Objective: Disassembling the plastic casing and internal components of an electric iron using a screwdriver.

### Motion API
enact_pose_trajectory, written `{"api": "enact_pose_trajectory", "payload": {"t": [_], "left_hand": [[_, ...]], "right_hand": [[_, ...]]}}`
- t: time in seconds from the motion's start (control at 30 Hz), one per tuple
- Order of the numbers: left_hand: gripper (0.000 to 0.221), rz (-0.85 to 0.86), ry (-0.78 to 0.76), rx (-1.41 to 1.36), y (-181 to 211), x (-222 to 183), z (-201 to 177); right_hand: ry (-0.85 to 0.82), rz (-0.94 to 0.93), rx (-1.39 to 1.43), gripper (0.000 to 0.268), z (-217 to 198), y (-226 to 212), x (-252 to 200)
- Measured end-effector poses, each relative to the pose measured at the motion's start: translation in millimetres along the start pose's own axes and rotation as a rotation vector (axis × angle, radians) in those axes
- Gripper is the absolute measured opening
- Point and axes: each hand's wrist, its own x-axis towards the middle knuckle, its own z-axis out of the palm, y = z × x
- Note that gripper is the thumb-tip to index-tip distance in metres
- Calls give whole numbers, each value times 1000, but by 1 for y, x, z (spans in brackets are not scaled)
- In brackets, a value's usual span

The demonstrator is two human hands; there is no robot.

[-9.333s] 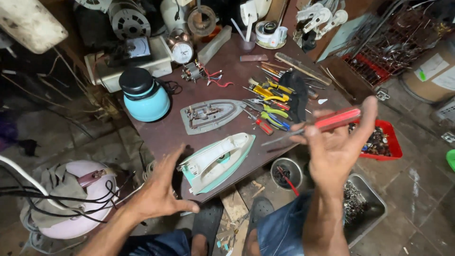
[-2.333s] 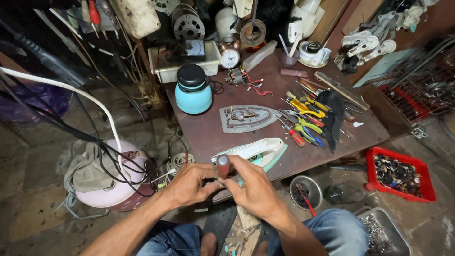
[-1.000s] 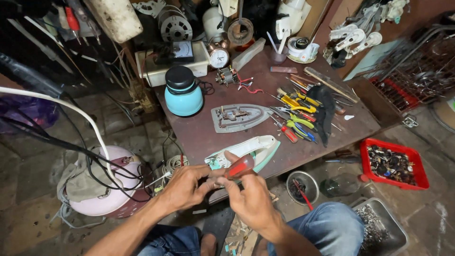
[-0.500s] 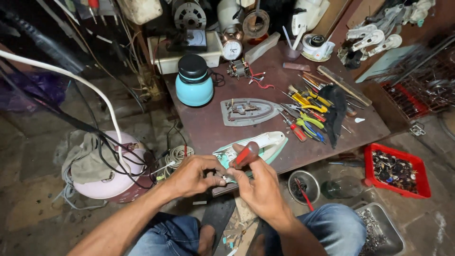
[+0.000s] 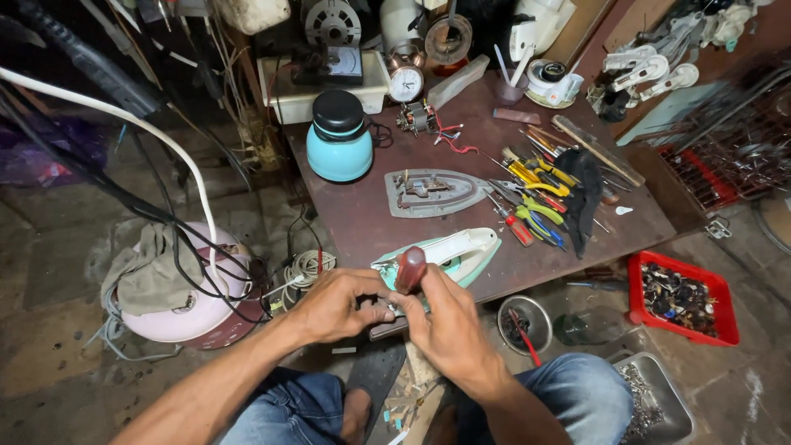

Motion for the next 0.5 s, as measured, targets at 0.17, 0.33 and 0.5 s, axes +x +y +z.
{"api": "enact_pose_trajectory", "payload": {"t": [0.17,0.33,0.5], "left_hand": [[22,1,23,34,8,0,-4],[27,5,47,30,9,0,-2],[28,26,73,53,9,0,2]], "right_hand": [[2,-81,-35,8,4,5,-1],[-150,24,50,32,-13,-6,4],[-104,20,73,35,-4,-9,6]]}}
